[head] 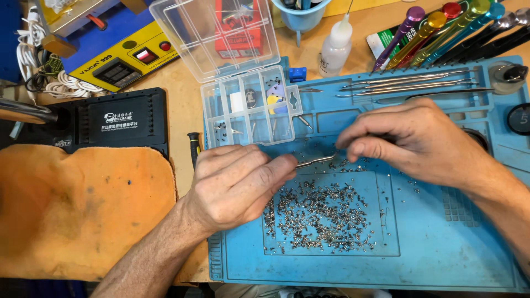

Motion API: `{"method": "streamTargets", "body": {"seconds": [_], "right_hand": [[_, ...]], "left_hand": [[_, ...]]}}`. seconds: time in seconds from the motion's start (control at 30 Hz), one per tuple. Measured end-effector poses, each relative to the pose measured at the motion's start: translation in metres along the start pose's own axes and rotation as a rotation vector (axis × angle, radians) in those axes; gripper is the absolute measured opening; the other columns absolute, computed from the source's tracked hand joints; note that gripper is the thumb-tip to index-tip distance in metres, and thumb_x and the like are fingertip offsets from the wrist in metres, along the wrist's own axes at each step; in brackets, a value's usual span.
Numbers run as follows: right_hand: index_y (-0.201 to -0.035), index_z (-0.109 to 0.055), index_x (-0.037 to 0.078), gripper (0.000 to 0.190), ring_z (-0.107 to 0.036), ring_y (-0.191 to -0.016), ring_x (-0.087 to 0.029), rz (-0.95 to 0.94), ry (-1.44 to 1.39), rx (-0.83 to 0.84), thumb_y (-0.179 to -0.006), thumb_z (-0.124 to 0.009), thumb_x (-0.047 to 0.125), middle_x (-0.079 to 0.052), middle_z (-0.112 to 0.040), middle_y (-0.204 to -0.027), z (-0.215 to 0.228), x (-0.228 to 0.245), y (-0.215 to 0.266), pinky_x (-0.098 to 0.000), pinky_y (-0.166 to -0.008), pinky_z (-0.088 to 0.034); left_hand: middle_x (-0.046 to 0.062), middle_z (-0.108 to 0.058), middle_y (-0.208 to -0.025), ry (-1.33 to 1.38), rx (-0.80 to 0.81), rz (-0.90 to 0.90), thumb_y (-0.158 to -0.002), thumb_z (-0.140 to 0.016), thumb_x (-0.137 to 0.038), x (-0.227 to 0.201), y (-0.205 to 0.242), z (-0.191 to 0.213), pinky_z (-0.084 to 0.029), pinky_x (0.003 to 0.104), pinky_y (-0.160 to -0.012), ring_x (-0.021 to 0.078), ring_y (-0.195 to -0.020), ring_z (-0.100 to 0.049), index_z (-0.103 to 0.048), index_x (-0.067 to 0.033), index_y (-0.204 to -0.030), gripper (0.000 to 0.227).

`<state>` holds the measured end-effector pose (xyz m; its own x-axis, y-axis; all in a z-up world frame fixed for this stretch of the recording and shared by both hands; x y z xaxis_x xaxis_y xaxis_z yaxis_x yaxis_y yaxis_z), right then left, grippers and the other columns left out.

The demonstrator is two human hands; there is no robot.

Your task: The person uses a screwdriver to pick up small screws from a blue tray and then switches to tweezers to sort and place them into a clear plastic compartment box.

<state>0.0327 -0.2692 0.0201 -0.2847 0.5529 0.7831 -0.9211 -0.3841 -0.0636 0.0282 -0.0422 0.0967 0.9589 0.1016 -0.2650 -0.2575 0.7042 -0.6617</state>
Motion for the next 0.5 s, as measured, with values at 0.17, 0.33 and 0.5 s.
{"method": "streamTargets", "body": {"seconds": [0.17,0.33,0.5], "right_hand": [[-0.106,-0.089,0.02,0.019,-0.079,-0.07,-0.002,-0.043,-0.006,0.008,-0.096,-0.081,0.034,0.012,-0.091,-0.086,-0.01,-0.006,0.002,-0.0219,-0.07,-0.058],[-0.102,-0.087,0.019,0.015,-0.074,-0.069,-0.002,-0.069,-0.066,0.029,-0.101,-0.077,0.031,0.011,-0.086,-0.079,-0.013,-0.01,0.002,-0.0215,-0.068,-0.056],[-0.102,-0.085,0.011,0.017,-0.074,-0.072,-0.006,-0.063,-0.274,0.038,-0.103,-0.074,0.024,0.004,-0.083,-0.081,-0.014,-0.012,0.004,-0.0218,-0.07,-0.059]], "left_hand": [[0.01,-0.057,-0.084,-0.032,-0.005,-0.016,-0.112,-0.077,-0.003,0.0,0.002,0.0,-0.046,0.038,-0.058,0.0262,-0.063,-0.054,-0.077,0.0069,-0.114,0.011],[0.011,-0.06,-0.086,-0.029,-0.015,-0.023,-0.113,-0.075,-0.002,-0.002,0.003,0.001,-0.05,0.039,-0.06,0.0273,-0.064,-0.057,-0.077,0.0074,-0.116,0.01],[0.011,-0.06,-0.086,-0.002,-0.018,0.004,-0.112,-0.077,-0.006,-0.001,0.004,0.004,-0.055,0.039,-0.066,0.0281,-0.067,-0.061,-0.076,0.006,-0.118,0.013]]}}
Point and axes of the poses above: each hand's wrist, its own y-axis away from the middle knuckle, its own z-axis out of the back of the hand, x = y × z, the point moved 8 cm from there along -y, towards the middle knuckle
